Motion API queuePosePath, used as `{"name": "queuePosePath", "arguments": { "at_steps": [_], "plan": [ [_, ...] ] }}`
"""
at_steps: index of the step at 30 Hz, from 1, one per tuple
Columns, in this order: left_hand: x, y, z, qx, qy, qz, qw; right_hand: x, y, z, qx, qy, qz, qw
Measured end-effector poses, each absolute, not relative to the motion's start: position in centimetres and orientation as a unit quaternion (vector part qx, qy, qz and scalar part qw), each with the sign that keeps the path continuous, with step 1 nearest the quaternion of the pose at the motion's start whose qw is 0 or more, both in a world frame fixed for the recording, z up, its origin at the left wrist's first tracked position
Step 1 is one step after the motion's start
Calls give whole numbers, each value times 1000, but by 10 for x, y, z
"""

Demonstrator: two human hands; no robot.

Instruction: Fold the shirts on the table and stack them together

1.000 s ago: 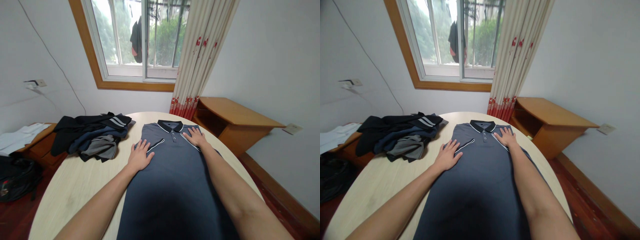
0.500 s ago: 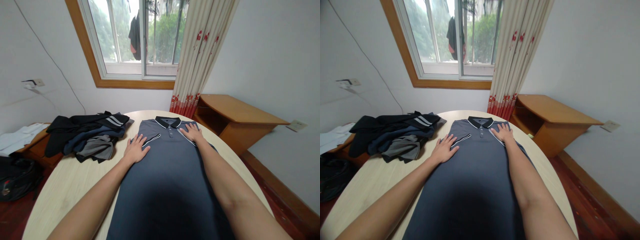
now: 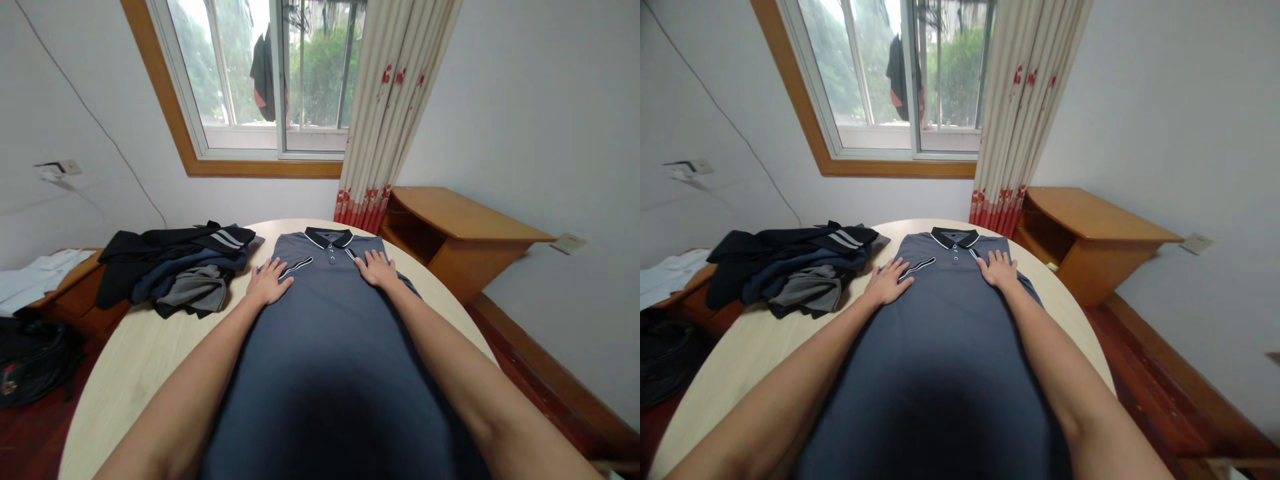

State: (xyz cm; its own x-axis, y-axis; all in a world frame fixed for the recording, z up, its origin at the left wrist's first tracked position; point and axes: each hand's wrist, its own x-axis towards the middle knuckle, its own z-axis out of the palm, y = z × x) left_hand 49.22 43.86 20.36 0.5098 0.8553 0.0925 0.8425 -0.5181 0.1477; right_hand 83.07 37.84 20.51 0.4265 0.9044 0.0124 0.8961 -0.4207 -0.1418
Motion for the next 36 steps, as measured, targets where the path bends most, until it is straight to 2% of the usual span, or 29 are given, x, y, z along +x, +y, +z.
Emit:
{"name": "queuePosePath", "arguments": {
  "at_steps": [7,24,31,36],
  "plan": [
    [491,446,200,871,484,67,43,824,336,196,-828,-558,20,54],
    [502,496,203,853,514,73,53,842,402,198,-813,-577,9,71],
    [512,482,222,853,522,15,-6,805,382,213,-808,-572,-124,71],
    [523,429,225,886,462,41,-12,760,344,211,-756,-649,-32,77]
  ]
}}
